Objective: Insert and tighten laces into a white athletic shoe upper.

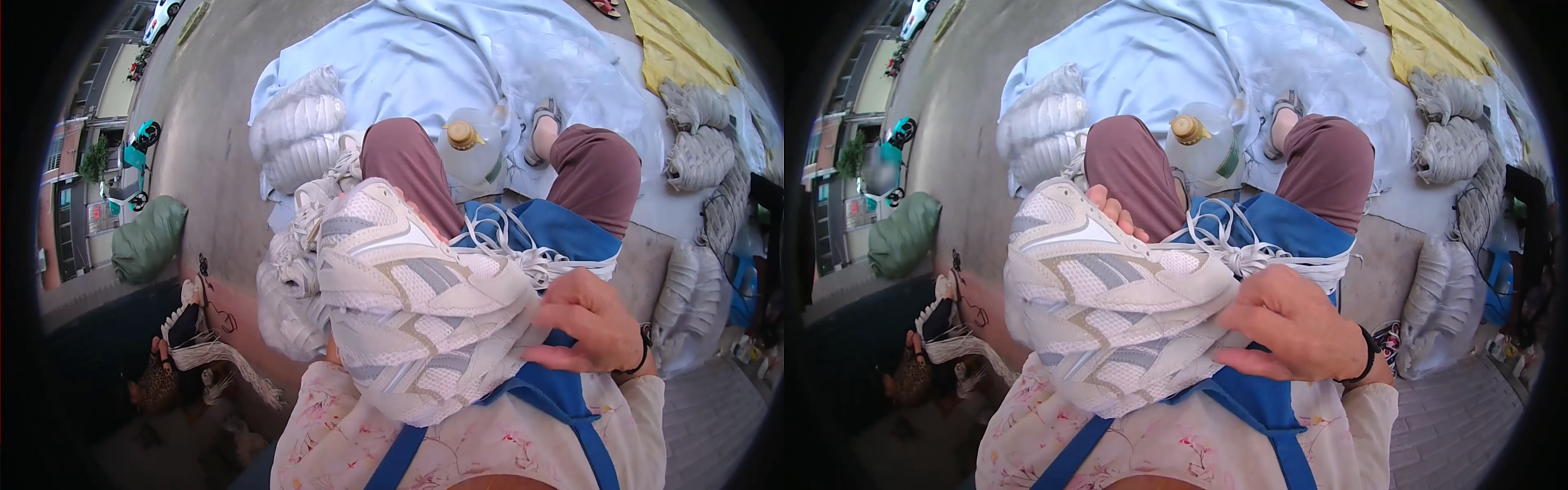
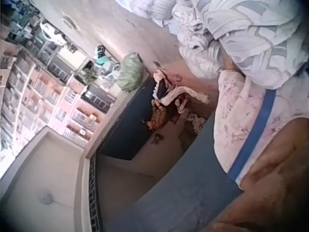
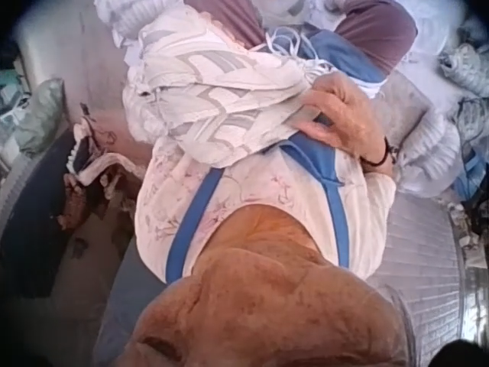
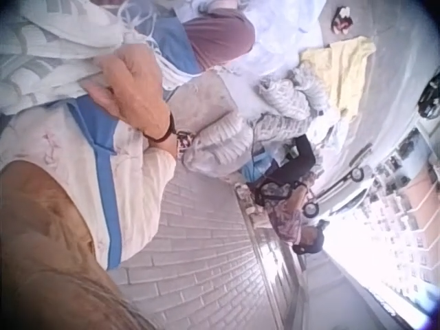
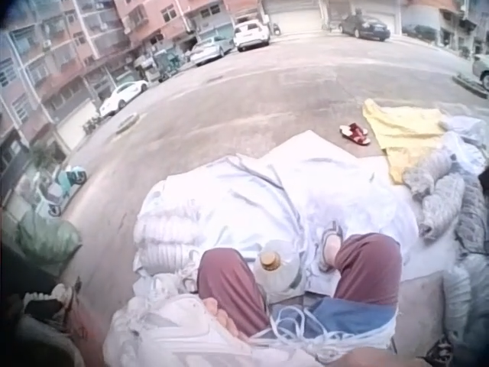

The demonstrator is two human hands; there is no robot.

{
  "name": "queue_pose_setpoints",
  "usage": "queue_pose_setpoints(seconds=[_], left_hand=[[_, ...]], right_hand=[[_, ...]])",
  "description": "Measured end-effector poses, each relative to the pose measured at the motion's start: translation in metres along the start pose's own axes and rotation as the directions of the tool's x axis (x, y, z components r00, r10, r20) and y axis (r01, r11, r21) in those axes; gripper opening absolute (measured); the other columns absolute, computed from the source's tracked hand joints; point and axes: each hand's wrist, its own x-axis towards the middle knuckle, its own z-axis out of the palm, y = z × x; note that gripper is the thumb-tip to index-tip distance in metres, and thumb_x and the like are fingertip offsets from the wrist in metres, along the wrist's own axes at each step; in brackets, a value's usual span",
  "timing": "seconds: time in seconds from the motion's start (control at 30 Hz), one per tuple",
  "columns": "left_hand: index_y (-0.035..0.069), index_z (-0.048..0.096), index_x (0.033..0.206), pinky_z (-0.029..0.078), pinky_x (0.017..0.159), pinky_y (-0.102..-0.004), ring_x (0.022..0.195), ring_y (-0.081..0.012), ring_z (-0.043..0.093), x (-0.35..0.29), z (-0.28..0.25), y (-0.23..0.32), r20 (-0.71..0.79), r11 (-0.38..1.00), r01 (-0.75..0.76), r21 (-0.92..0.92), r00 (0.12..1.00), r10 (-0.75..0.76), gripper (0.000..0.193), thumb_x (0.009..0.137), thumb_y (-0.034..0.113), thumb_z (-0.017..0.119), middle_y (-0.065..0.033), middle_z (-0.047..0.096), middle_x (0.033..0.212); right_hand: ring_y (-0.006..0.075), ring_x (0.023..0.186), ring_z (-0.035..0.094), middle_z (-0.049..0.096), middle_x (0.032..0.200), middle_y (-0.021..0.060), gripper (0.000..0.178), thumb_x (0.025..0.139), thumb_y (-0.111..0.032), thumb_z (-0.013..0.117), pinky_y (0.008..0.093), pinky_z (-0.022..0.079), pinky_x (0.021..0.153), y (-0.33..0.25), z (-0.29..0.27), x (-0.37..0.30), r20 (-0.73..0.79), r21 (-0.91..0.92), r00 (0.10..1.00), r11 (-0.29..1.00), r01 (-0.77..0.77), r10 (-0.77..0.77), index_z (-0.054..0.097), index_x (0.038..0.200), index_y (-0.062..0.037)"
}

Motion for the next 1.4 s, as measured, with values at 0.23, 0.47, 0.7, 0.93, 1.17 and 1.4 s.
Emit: queue_pose_setpoints(seconds=[0.23, 0.47, 0.7, 0.93, 1.17, 1.4], left_hand=[[-0.001, 0.046, 0.118, 0.035, 0.102, -0.0548, 0.12, -0.0384, 0.047, -0.024, 0.001, 0.004, -0.197, 0.976, -0.124, 0.177, 0.967, 0.158, 0.059, 0.093, 0.052, 0.039, -0.0226, 0.054, 0.116], [-0.001, 0.046, 0.12, 0.035, 0.102, -0.0534, 0.12, -0.0377, 0.047, -0.056, 0.015, 0.023, -0.35, 0.884, -0.221, 0.412, 0.857, 0.377, 0.059, 0.093, 0.051, 0.039, -0.0223, 0.054, 0.117], [-0.002, 0.045, 0.122, 0.036, 0.102, -0.052, 0.12, -0.0369, 0.047, -0.072, 0.015, 0.044, -0.475, 0.765, -0.167, 0.622, 0.696, 0.538, 0.059, 0.093, 0.05, 0.039, -0.022, 0.053, 0.118], [-0.002, 0.044, 0.123, 0.037, 0.102, -0.0506, 0.12, -0.0361, 0.047, -0.03, -0.01, 0.059, -0.482, 0.704, -0.102, 0.703, 0.661, 0.576, 0.059, 0.094, 0.049, 0.04, -0.0218, 0.053, 0.119], [-0.002, 0.044, 0.125, 0.037, 0.102, -0.0494, 0.12, -0.0355, 0.047, -0.004, -0.024, 0.083, -0.425, 0.581, -0.064, 0.811, 0.618, 0.661, 0.059, 0.094, 0.048, 0.04, -0.0215, 0.052, 0.12], [-0.001, 0.044, 0.128, 0.04, 0.099, -0.0372, 0.116, -0.0237, 0.049, 0.077, 0.009, 0.08, -0.096, 0.031, 0.117, 0.993, 0.616, 0.782, 0.062, 0.095, 0.05, 0.037, -0.015, 0.048, 0.13]], right_hand=[[0.0283, 0.059, 0.061, 0.062, 0.069, 0.0106, 0.034, 0.086, -0.036, 0.063, 0.0331, 0.046, 0.051, 0.007, 0.029, 0.004, 0.258, 0.475, 0.966, 0.872, -0.116, -0.012, 0.065, 0.09, -0.0017], [0.0303, 0.067, 0.064, 0.065, 0.076, 0.0138, 0.038, 0.088, -0.038, 0.059, 0.0343, 0.05, 0.056, -0.003, 0.015, 0.02, 0.452, 0.483, 0.892, 0.842, -0.243, -0.002, 0.065, 0.091, -0.0012], [0.032, 0.058, 0.06, 0.061, 0.071, 0.0139, 0.051, 0.088, -0.044, 0.058, 0.0376, 0.044, 0.05, 0.015, 0.02, 0.039, 0.548, 0.295, 0.814, 0.867, -0.401, 0.19, 0.052, 0.11, 0.0021], [0.0316, 0.135, 0.026, 0.031, 0.143, 0.0193, 0.079, 0.087, -0.053, 0.054, 0.0377, 0.02, 0.11, 0.035, 0.033, 0.066, 0.546, 0.692, 0.836, 0.531, -0.49, 0.06, 0.032, 0.137, 0.0043], [0.0197, 0.117, 0.044, 0.047, 0.131, 0.0127, 0.064, 0.09, -0.042, 0.054, 0.0328, 0.037, 0.099, 0.029, 0.021, 0.095, 0.229, 0.855, 0.94, 0.409, -0.319, 0.253, 0.038, 0.134, 0.0021], [0.0197, 0.116, 0.048, 0.049, 0.13, 0.0114, 0.059, 0.091, -0.036, 0.054, 0.0331, 0.039, 0.099, 0.051, -0.016, 0.092, 0.013, 0.972, 0.967, 0.223, -0.071, 0.253, 0.038, 0.135, 0.0]])
